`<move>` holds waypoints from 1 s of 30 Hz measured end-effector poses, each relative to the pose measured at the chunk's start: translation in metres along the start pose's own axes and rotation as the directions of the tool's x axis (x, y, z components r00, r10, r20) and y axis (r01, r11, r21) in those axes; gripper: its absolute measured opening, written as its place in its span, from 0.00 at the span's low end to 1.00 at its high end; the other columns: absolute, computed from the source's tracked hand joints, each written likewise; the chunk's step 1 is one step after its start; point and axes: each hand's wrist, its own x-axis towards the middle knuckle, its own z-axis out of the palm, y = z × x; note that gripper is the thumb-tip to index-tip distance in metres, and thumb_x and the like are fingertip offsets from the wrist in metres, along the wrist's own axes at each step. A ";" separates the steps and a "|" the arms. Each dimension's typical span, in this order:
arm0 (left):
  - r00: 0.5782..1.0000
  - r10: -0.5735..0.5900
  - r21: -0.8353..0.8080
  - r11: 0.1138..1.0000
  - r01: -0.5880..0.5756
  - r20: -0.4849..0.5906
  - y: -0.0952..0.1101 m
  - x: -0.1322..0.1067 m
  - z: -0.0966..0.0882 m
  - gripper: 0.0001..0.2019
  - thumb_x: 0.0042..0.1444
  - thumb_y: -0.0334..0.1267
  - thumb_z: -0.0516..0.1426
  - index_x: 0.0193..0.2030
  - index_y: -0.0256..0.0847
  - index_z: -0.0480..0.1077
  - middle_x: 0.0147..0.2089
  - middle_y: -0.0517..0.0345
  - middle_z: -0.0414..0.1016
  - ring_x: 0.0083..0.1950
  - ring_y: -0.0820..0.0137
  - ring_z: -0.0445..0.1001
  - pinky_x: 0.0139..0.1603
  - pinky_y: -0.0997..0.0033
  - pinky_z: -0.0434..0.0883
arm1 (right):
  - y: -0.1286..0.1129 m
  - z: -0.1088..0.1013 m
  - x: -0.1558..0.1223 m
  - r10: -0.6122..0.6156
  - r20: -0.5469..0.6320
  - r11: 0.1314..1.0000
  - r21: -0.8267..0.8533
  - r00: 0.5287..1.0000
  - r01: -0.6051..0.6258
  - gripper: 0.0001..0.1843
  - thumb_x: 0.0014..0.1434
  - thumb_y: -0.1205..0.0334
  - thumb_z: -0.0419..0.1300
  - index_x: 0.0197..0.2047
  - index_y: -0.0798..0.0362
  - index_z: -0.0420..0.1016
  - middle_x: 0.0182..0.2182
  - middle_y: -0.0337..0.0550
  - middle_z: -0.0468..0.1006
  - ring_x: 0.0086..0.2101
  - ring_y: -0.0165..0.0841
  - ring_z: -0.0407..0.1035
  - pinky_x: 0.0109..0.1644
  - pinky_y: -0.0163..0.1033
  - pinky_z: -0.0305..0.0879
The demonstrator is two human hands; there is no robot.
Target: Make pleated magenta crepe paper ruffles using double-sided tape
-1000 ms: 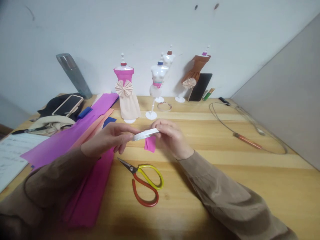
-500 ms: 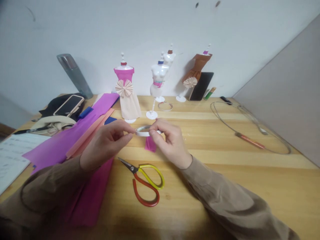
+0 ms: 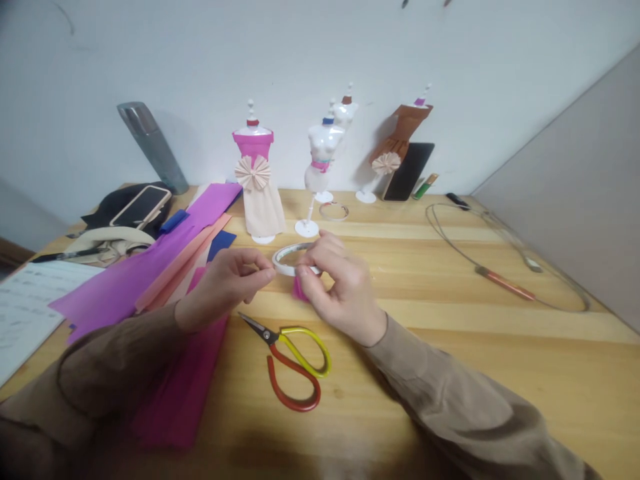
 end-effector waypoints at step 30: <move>0.940 0.036 -0.096 0.995 -0.004 0.339 0.006 0.004 -0.016 0.16 0.54 0.48 0.57 0.31 0.34 0.72 0.16 0.64 0.66 0.17 0.79 0.63 0.19 0.79 0.61 | 0.019 0.004 -0.005 0.205 0.077 0.861 0.460 0.976 -0.217 0.09 0.62 0.58 0.57 0.31 0.49 0.75 0.27 0.39 0.73 0.31 0.34 0.67 0.56 0.52 0.62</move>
